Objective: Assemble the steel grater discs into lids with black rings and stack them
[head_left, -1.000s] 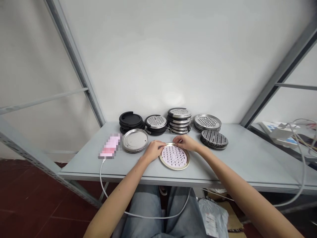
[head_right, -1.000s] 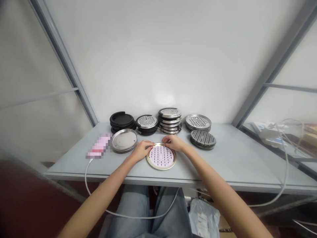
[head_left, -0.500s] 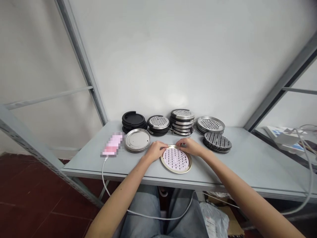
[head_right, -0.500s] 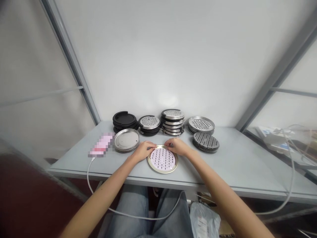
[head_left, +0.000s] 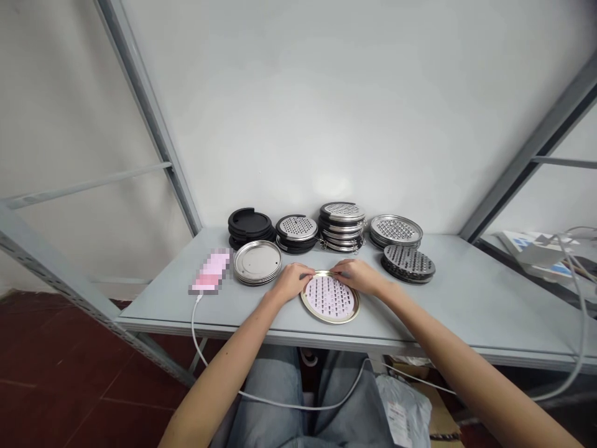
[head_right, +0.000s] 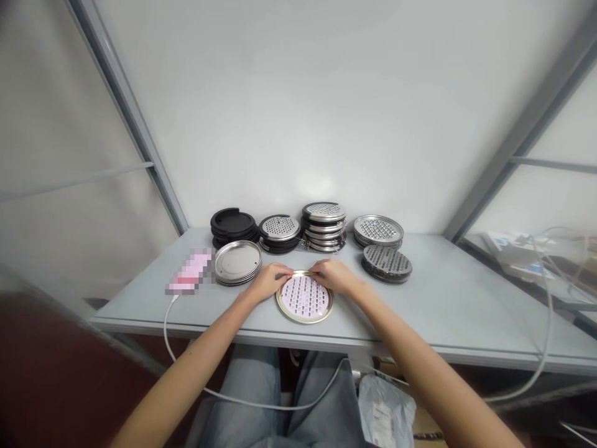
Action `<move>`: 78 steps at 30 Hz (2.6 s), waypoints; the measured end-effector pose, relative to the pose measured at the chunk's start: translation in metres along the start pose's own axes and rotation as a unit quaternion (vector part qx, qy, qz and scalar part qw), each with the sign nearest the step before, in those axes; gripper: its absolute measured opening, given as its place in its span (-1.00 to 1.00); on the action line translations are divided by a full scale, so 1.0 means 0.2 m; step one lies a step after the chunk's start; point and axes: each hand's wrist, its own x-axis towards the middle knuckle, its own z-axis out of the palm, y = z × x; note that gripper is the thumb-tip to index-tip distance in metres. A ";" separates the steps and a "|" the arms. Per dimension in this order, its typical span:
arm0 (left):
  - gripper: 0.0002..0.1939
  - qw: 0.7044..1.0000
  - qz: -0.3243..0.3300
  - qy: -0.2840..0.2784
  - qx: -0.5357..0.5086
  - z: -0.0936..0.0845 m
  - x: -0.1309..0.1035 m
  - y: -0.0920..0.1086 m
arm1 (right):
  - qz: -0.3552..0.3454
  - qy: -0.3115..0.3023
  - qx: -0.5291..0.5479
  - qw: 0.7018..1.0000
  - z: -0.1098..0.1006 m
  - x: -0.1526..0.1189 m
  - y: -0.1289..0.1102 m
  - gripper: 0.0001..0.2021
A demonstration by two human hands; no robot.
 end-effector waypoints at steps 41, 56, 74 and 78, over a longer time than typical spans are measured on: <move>-0.75 0.999 -0.008 -0.015 0.037 -0.01 0.01 0.00 | 0.025 0.046 0.089 0.995 0.07 -0.04 0.02 -0.77; -0.73 0.999 -0.017 -0.027 -0.009 0.00 0.01 -0.02 | 0.008 0.030 0.026 0.999 0.08 -0.02 0.03 -0.71; -0.59 0.998 -0.059 -0.009 -0.010 0.00 0.01 0.01 | 0.021 -0.001 0.001 1.000 0.06 -0.02 0.02 -0.73; -0.45 0.997 -0.075 -0.010 -0.017 -0.01 0.00 0.02 | 0.018 -0.003 0.001 1.000 0.06 -0.02 0.02 -0.76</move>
